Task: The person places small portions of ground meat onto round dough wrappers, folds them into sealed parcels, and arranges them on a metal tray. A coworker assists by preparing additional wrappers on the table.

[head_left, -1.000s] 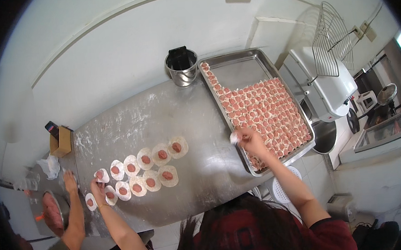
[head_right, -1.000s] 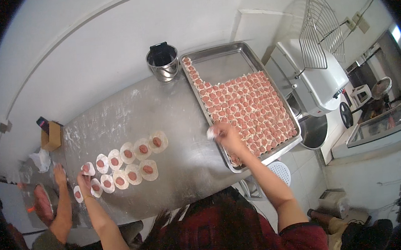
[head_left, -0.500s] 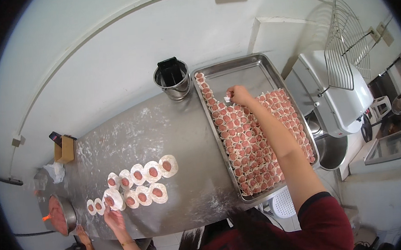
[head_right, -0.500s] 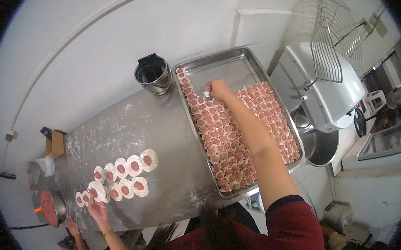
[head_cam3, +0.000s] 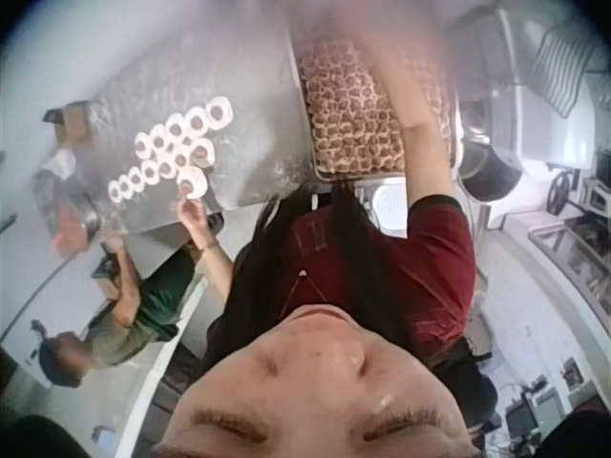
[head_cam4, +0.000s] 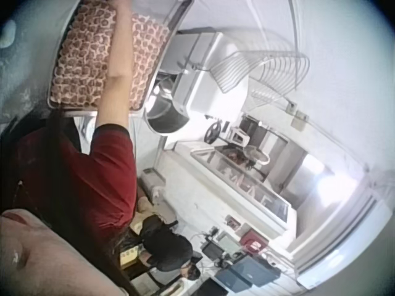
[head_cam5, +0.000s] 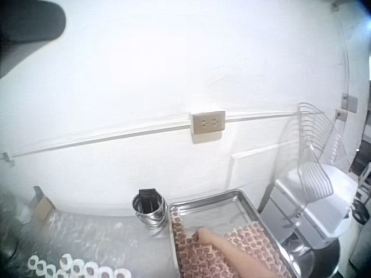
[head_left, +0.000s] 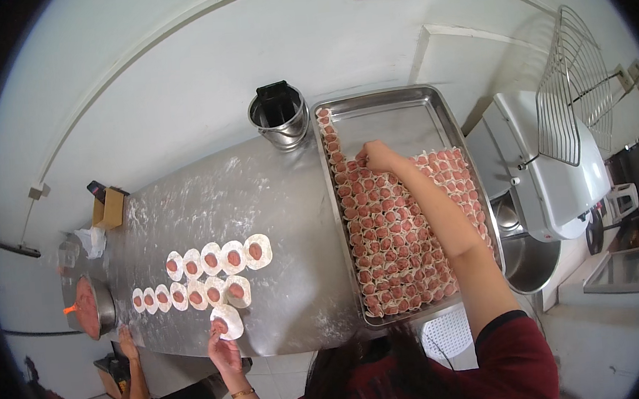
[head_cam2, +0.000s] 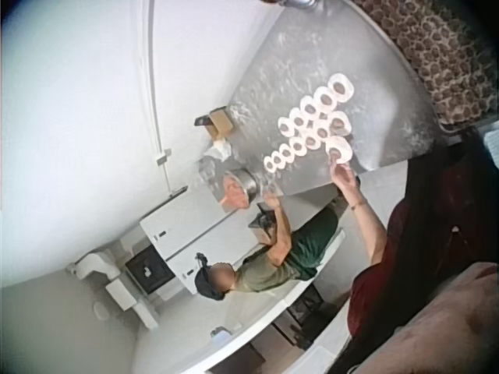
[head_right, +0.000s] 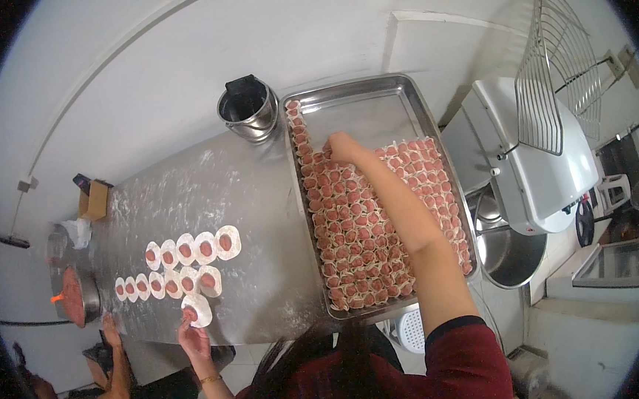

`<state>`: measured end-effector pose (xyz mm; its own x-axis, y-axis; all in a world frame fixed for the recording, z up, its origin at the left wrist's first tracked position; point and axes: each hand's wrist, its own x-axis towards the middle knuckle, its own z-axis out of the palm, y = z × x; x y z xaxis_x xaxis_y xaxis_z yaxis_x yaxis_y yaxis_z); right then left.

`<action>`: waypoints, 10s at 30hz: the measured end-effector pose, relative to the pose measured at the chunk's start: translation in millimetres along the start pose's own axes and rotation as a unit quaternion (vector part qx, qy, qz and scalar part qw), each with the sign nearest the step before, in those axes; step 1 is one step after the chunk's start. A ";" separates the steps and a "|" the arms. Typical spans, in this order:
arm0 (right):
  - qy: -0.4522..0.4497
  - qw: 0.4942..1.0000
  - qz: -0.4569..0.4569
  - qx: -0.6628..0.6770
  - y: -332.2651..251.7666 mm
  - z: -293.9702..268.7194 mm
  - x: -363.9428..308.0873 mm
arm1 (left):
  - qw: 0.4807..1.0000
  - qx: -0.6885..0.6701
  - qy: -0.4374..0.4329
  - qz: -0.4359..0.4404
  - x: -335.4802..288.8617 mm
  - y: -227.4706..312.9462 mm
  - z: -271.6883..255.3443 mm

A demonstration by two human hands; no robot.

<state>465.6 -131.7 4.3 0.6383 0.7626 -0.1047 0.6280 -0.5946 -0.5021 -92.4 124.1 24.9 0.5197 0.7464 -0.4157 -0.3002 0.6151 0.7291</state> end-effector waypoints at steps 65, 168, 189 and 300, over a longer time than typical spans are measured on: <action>0.064 0.800 0.123 0.584 -247.1 207.9 -222.9 | 0.957 0.143 -0.242 -0.068 -19.8 -80.8 68.1; 0.101 0.979 0.010 0.175 -242.1 147.5 -228.5 | 0.551 0.786 0.042 0.276 302.6 110.7 -94.9; 0.157 0.982 0.105 -0.001 15.0 1.3 -0.9 | 0.992 0.028 -0.092 -0.080 163.2 89.7 4.5; 0.128 0.728 0.165 0.653 -252.0 199.7 -231.3 | 0.927 0.239 -0.271 -0.098 3.2 -100.2 79.7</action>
<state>70.8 -107.4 -16.4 0.8258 0.4603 -0.3258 -0.4310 0.1425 -0.8910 3.2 44.6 -6.1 0.8916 0.3149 -0.3254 0.1634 0.4465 0.8798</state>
